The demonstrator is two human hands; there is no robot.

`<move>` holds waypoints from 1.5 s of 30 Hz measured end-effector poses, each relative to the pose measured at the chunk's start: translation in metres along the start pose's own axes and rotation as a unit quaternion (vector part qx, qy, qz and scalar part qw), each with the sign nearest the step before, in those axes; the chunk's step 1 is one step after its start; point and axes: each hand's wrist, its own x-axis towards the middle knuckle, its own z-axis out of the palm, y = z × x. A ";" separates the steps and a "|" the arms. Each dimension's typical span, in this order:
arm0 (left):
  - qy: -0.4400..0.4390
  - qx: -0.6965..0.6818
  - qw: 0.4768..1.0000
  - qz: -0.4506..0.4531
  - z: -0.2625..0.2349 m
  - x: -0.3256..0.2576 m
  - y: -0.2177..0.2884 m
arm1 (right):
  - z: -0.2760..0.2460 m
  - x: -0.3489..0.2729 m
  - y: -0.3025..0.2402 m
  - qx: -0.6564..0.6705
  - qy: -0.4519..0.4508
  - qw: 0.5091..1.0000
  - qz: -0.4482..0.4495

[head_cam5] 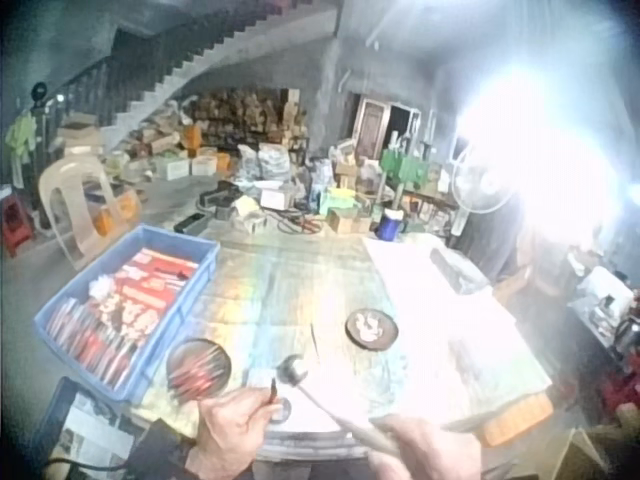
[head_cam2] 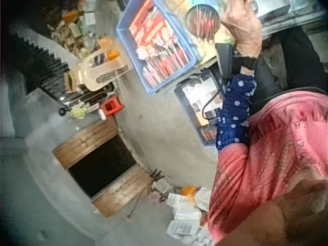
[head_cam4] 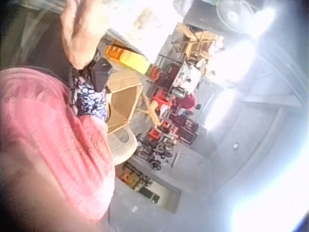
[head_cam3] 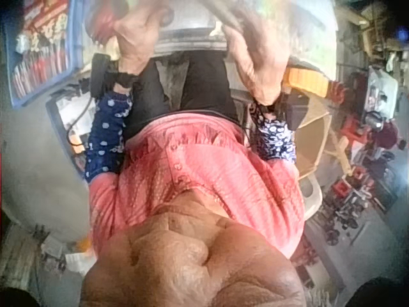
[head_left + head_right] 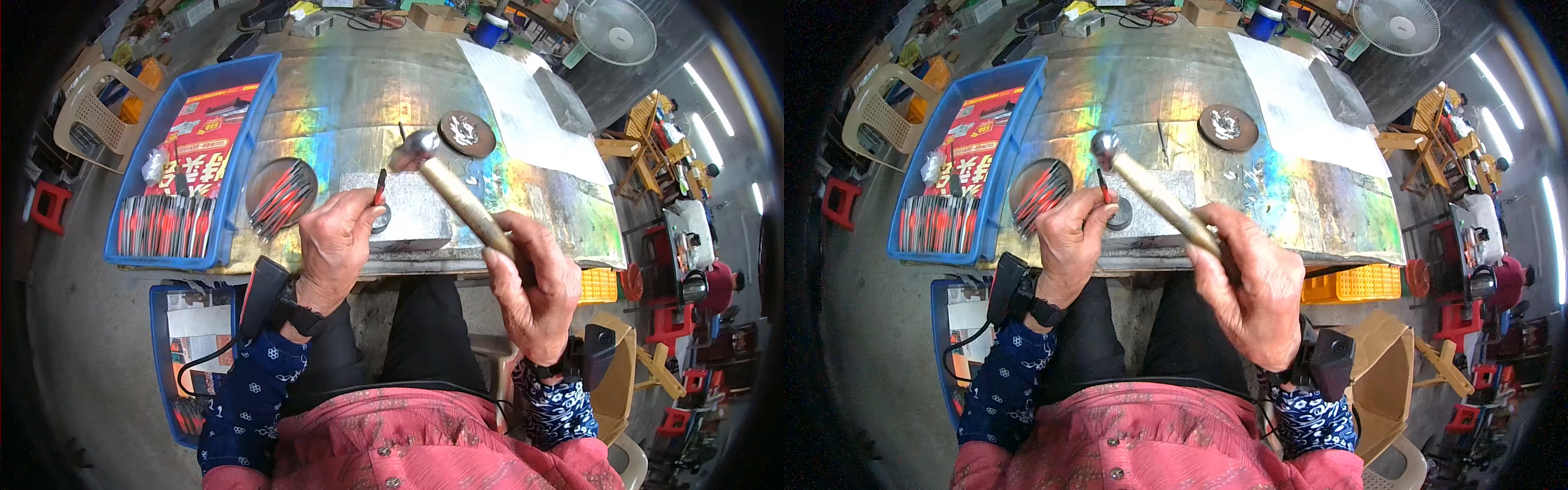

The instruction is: The person repeatedly picks up small metal pieces from a tray, places them on a metal block, and strikes them with a hammer. They then place the shaped pieces into a small dish on the table.

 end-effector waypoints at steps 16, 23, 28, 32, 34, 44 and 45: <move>0.017 0.034 0.999 0.029 0.001 -0.001 -0.005 | -0.006 0.023 -0.016 -0.013 -0.051 0.998 -0.041; 0.016 0.033 0.999 0.021 0.002 -0.002 -0.006 | -0.017 0.023 -0.018 0.007 -0.079 0.997 0.021; 0.012 0.028 1.000 0.008 0.002 -0.003 -0.005 | -0.025 0.023 -0.035 0.066 0.137 0.985 -0.077; 0.015 0.049 0.998 0.037 0.001 -0.002 -0.007 | -0.008 0.025 -0.024 0.013 -0.083 0.995 0.055; 0.012 0.058 0.997 0.042 0.002 -0.003 -0.008 | -0.015 0.022 -0.020 0.016 -0.067 0.996 0.053; -0.016 -0.039 0.997 -0.059 -0.004 -0.002 -0.004 | 0.001 0.004 0.001 0.002 0.014 1.000 0.022; -0.006 -0.085 0.993 -0.080 -0.005 0.000 -0.003 | 0.004 0.001 0.005 0.005 0.015 0.999 0.031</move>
